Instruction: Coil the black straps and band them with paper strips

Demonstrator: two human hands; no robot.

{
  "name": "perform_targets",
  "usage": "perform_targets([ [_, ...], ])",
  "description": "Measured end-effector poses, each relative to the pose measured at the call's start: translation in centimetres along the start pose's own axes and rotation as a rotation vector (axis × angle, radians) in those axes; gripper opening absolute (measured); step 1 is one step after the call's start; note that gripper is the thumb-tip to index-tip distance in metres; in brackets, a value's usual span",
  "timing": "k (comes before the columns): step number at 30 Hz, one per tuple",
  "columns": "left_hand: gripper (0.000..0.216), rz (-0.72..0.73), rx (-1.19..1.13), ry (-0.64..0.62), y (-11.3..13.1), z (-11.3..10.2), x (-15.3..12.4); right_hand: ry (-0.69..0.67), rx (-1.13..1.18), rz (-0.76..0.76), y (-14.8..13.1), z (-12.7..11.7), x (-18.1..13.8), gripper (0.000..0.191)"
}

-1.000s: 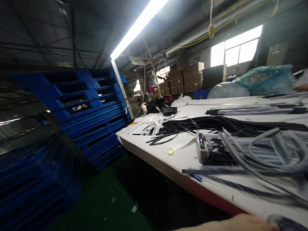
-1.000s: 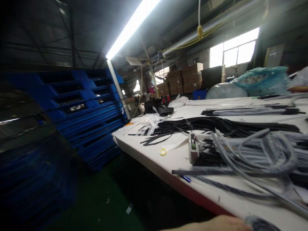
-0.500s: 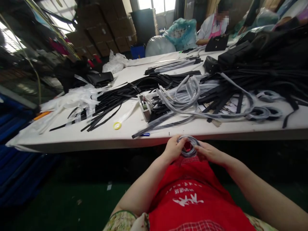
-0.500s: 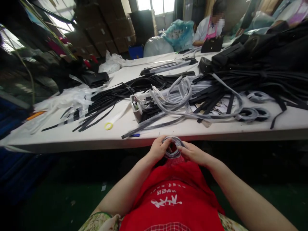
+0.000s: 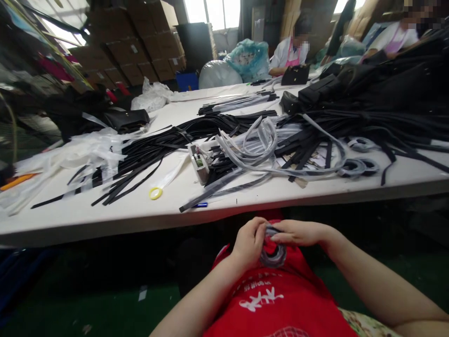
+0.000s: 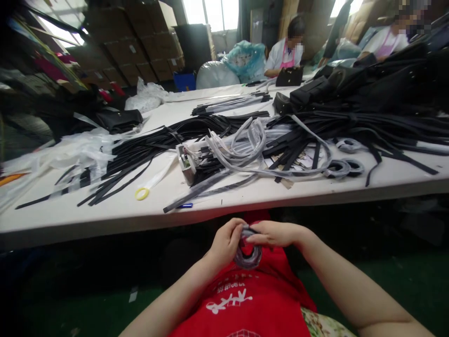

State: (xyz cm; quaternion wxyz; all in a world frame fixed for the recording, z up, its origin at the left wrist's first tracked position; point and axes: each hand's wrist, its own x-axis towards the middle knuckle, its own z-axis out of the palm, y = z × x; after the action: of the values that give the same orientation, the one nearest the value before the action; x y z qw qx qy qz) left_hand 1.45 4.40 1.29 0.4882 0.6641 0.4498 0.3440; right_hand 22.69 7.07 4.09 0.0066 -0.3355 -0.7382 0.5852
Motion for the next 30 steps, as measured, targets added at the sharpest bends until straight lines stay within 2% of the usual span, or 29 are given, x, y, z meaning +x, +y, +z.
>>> perform_targets([
  [4, 0.031, -0.010, 0.131, -0.152, -0.3, 0.8, -2.2, -0.126, -0.100, -0.071, 0.9, 2.7, 1.1, 0.044],
  [6, 0.032, -0.053, 0.145, -0.204, -0.9, 1.1, -2.8, -0.124, -0.070, -0.096, 1.8, 3.8, 1.7, 0.042],
  [8, 0.031, -0.088, 0.141, -0.218, -1.3, 1.0, -3.0, -0.038, 0.021, -0.065, 2.8, 3.8, 1.7, 0.042],
  [9, 0.032, -0.099, 0.136, -0.224, -1.4, 1.0, -3.0, 0.075, 0.051, -0.028, 3.4, 3.1, 1.6, 0.041],
  [11, 0.032, -0.122, 0.124, -0.229, -1.3, 0.8, -2.7, 0.466, -0.012, 0.084, 5.0, 0.7, 0.9, 0.039],
  [13, 0.032, -0.143, 0.100, -0.230, -1.2, 0.6, -2.3, 0.963, -0.267, 0.236, 7.1, -2.6, 0.2, 0.034],
  [14, 0.032, -0.152, 0.084, -0.230, -1.1, 0.6, -2.1, 1.159, -0.443, 0.318, 8.2, -4.2, -0.1, 0.030],
  [15, 0.032, -0.161, 0.070, -0.227, -1.0, 0.7, -1.9, 1.288, -0.605, 0.394, 9.4, -5.7, -0.4, 0.028],
  [16, 0.032, -0.165, 0.059, -0.226, -1.0, 0.7, -1.8, 1.356, -0.731, 0.453, 10.4, -6.8, -0.5, 0.028],
  [19, 0.032, -0.169, 0.046, -0.212, -1.1, 0.9, -1.5, 1.326, -0.883, 0.488, 12.7, -8.4, -0.6, 0.029],
  [23, 0.032, -0.181, 0.057, -0.196, -1.5, 0.9, -1.3, 1.216, -0.929, 0.448, 13.6, -8.1, -1.3, 0.028],
  [26, 0.033, -0.189, 0.052, -0.211, -1.7, 0.9, -1.2, 1.181, -0.918, 0.383, 14.2, -7.8, -2.5, 0.027],
  [30, 0.034, -0.202, 0.033, -0.227, -1.6, 1.0, -0.7, 1.227, -0.815, 0.293, 15.0, -7.9, -3.5, 0.024],
])
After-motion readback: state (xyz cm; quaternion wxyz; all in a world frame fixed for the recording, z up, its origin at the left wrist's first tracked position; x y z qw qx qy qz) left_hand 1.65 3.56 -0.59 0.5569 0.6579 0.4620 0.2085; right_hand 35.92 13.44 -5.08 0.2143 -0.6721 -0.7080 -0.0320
